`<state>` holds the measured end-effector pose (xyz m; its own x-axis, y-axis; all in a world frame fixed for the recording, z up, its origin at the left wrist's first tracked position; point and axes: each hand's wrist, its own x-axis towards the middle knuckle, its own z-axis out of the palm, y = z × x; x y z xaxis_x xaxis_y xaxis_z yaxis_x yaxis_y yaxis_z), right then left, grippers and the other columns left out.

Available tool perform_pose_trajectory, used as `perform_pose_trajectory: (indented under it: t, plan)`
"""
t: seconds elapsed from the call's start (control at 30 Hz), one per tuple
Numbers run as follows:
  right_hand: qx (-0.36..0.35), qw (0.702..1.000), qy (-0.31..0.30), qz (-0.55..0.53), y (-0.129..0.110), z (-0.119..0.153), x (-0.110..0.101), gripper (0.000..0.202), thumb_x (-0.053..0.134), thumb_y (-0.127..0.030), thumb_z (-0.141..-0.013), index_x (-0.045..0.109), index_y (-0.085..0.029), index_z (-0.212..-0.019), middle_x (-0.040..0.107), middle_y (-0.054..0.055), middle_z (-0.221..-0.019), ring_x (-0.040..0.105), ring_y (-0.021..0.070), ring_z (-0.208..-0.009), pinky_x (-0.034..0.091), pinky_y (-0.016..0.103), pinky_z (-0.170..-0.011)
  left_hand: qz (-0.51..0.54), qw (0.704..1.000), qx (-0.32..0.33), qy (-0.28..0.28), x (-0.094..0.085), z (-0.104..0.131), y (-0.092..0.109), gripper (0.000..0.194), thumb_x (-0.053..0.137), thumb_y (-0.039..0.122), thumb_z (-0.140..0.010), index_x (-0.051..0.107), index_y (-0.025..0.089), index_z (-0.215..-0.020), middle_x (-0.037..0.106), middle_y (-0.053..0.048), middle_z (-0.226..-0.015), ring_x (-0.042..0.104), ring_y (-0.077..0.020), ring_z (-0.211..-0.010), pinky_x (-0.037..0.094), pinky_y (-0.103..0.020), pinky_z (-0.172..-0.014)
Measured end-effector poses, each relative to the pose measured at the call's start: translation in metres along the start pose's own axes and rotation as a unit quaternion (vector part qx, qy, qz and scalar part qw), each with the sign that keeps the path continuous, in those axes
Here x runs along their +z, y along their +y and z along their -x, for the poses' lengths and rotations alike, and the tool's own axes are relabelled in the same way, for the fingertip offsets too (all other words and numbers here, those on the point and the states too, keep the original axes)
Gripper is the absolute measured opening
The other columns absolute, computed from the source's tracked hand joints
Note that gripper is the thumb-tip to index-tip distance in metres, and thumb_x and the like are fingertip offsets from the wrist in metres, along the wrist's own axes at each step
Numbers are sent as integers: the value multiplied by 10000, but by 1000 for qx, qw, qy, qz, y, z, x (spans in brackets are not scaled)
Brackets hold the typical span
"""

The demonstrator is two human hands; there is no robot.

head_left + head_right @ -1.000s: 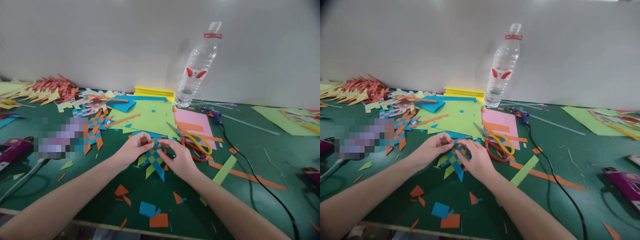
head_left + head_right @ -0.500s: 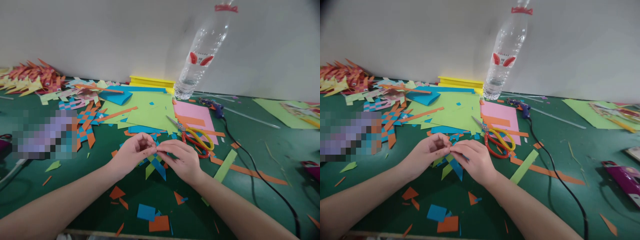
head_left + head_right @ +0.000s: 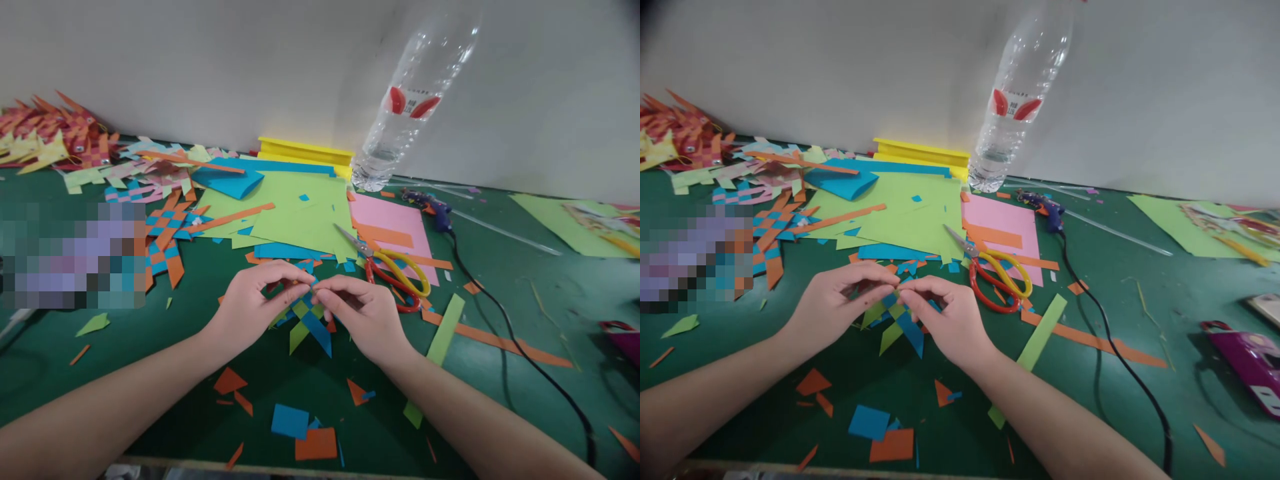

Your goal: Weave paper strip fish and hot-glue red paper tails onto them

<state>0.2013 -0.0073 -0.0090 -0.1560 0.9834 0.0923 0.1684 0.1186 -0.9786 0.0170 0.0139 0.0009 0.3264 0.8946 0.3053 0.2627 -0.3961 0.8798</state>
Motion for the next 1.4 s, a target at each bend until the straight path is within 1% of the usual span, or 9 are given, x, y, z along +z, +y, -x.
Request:
perform_pose_trajectory:
  t: [0.1,0.23,0.33,0.5,0.67,0.83,0.93,1.2,1.4]
  plan:
    - [14,1000,-18,-21,0,1,1,124,639,-310,-825,703,-205,-818,663,-7,-683,536,63,-492,465,199,-462,8,1000,28,3,1,0,-2,83,648,200,-846,722,224,-874,721,-1,-835,650,-128,-762,518,-218,-701]
    - [10,999,-29,-31,2,0,0,140,646,-329,-821,688,-198,-799,649,-12,-663,528,63,-497,467,202,-475,5,999,50,-5,1,0,-3,99,657,168,-835,730,230,-861,724,-4,-842,663,-137,-779,539,-236,-731]
    - [9,998,-34,-42,2,-1,-1,152,663,-337,-805,674,-190,-770,641,-15,-647,531,65,-499,470,205,-481,6,998,59,-7,0,1,-3,90,671,175,-827,736,233,-852,726,-6,-845,670,-145,-793,545,-241,-737]
    - [11,997,-40,-69,0,-3,-1,146,675,-316,-790,656,-187,-723,625,-25,-615,526,59,-486,460,197,-470,16,997,74,-9,1,2,-2,116,686,156,-817,737,247,-869,727,12,-852,669,-120,-794,534,-203,-735]
    - [25,995,-45,-90,1,-3,0,183,698,-348,-765,653,-182,-704,618,-23,-593,522,65,-476,460,204,-458,10,997,79,-1,2,2,-2,126,700,142,-798,740,248,-853,728,8,-831,671,-128,-748,541,-215,-695]
    - [35,994,-51,-87,2,-3,-2,196,690,-361,-774,661,-184,-693,616,-25,-577,519,65,-471,449,201,-446,-5,997,77,-1,1,1,-1,117,694,164,-806,746,262,-844,728,8,-819,668,-133,-735,547,-228,-686]
    - [37,994,-57,-82,2,-4,-2,195,677,-357,-789,666,-189,-691,616,-28,-577,517,63,-472,444,199,-445,-9,996,92,7,0,1,-2,140,694,141,-801,746,262,-849,726,10,-822,664,-128,-749,545,-223,-696]
    - [14,995,-51,-83,1,-3,-1,181,683,-315,-779,636,-182,-666,582,-34,-557,505,62,-471,432,198,-451,-2,993,119,2,1,2,-2,150,693,113,-798,743,240,-860,710,0,-838,657,-112,-750,537,-198,-686]
    - [13,997,-49,-50,0,-3,-2,190,658,-316,-804,654,-181,-669,596,-27,-573,513,64,-478,446,201,-461,-18,991,128,13,1,2,-2,133,694,111,-796,735,231,-837,703,2,-825,647,-102,-733,533,-187,-669]
